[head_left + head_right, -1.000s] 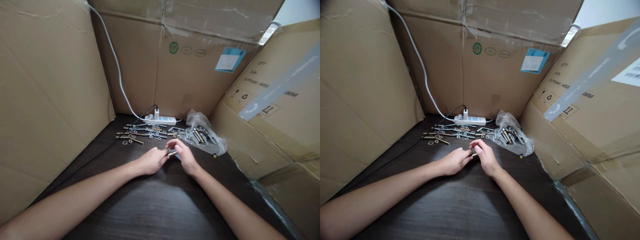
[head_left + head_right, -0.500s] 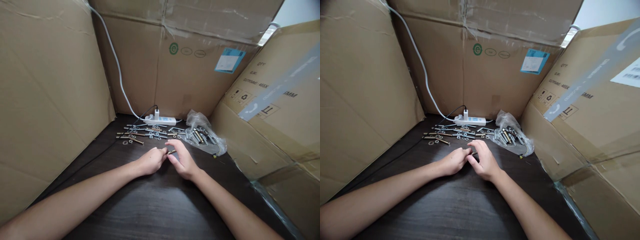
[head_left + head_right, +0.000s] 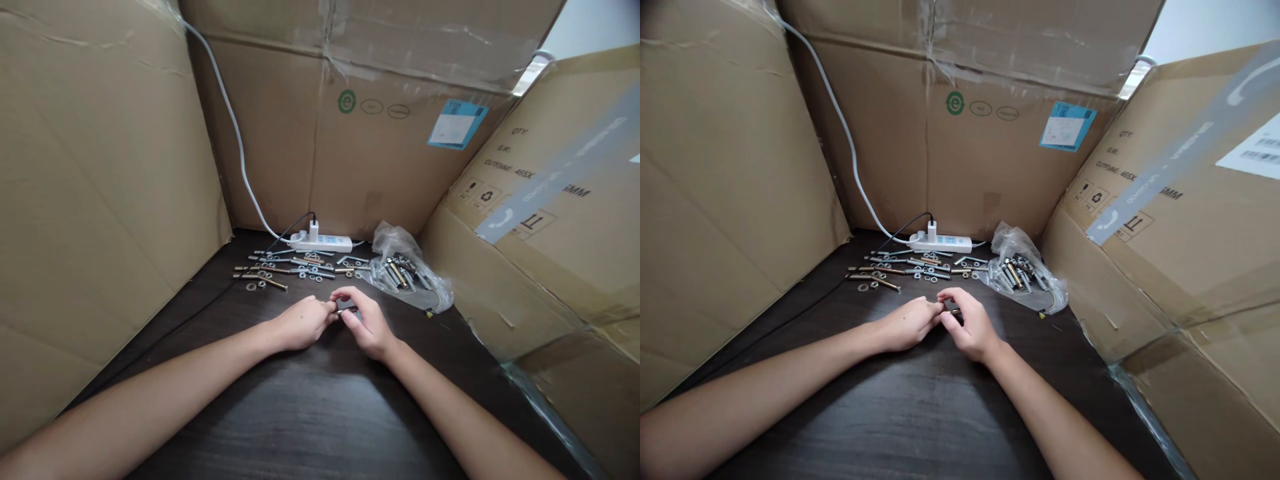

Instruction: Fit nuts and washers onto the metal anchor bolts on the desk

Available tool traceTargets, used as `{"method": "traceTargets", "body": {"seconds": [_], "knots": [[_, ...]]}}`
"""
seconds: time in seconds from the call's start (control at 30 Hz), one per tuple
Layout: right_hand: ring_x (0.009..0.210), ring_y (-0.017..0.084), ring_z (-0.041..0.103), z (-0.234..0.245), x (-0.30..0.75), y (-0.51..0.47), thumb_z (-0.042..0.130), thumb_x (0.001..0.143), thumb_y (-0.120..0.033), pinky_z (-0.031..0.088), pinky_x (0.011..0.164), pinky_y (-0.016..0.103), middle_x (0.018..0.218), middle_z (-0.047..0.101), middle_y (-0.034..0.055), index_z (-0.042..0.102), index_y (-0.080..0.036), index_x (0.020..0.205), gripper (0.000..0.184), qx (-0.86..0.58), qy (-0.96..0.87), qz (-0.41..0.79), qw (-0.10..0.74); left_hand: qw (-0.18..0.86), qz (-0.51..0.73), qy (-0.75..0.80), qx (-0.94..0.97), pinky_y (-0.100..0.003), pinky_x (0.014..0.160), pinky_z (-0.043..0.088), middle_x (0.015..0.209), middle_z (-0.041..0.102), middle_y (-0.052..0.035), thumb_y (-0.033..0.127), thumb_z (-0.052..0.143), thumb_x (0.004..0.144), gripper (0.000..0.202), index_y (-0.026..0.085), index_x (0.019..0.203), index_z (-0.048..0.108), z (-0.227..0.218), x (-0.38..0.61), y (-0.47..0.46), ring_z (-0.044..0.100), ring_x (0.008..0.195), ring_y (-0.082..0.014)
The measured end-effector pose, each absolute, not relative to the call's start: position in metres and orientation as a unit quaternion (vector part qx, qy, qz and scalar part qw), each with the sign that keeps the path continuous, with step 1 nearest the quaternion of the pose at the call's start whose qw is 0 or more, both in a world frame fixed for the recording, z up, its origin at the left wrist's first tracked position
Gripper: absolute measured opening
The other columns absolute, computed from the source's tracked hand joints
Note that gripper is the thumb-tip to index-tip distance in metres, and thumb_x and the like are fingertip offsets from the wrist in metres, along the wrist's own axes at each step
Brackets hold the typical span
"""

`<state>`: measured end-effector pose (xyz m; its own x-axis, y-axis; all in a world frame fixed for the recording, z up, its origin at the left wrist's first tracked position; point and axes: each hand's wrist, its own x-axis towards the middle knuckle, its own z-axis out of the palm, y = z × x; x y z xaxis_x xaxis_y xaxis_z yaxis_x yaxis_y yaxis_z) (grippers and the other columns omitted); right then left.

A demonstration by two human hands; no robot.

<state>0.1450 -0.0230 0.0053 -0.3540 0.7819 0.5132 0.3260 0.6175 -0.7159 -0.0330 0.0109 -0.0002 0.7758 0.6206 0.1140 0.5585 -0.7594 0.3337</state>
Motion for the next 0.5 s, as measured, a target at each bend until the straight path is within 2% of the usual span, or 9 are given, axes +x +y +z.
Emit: {"method": "traceTargets", "body": {"seconds": [0.07, 0.27, 0.5], "knots": [[0.094, 0.024, 0.057, 0.0047, 0.1429, -0.0243, 0.047, 0.087, -0.032, 0.045, 0.084, 0.037, 0.102, 0.062, 0.0074, 0.058, -0.022, 0.11, 0.027, -0.352, -0.763, 0.273, 0.469, 0.137, 0.111, 0.311, 0.934, -0.031, 0.072, 0.042, 0.084, 0.065, -0.007, 0.029, 0.031, 0.097, 0.029, 0.015, 0.089, 0.055, 0.0001, -0.0334, 0.0105, 0.061, 0.075, -0.0203], [0.099, 0.025, 0.055, 0.0089, 0.1406, -0.0247, 0.049, 0.085, -0.035, 0.042, 0.088, 0.039, 0.108, 0.061, 0.0079, 0.058, -0.022, 0.113, 0.032, -0.352, -0.764, 0.293, 0.454, 0.146, 0.114, 0.316, 0.931, -0.029, 0.067, 0.041, 0.079, 0.062, -0.0059, 0.029, 0.031, 0.096, 0.029, 0.016, 0.085, 0.054, 0.0012, -0.0333, 0.0088, 0.059, 0.073, -0.0196], [0.103, 0.023, 0.054, 0.0109, 0.1424, -0.0179, 0.042, 0.088, -0.043, 0.04, 0.093, 0.037, 0.108, 0.061, 0.0072, 0.058, -0.022, 0.108, 0.033, -0.34, -0.635, 0.381, 0.58, 0.193, 0.131, 0.361, 0.903, -0.027, 0.065, 0.039, 0.078, 0.059, -0.0038, 0.036, 0.029, 0.097, 0.028, 0.019, 0.094, 0.05, -0.002, -0.034, 0.0121, 0.057, 0.075, -0.019]]}}
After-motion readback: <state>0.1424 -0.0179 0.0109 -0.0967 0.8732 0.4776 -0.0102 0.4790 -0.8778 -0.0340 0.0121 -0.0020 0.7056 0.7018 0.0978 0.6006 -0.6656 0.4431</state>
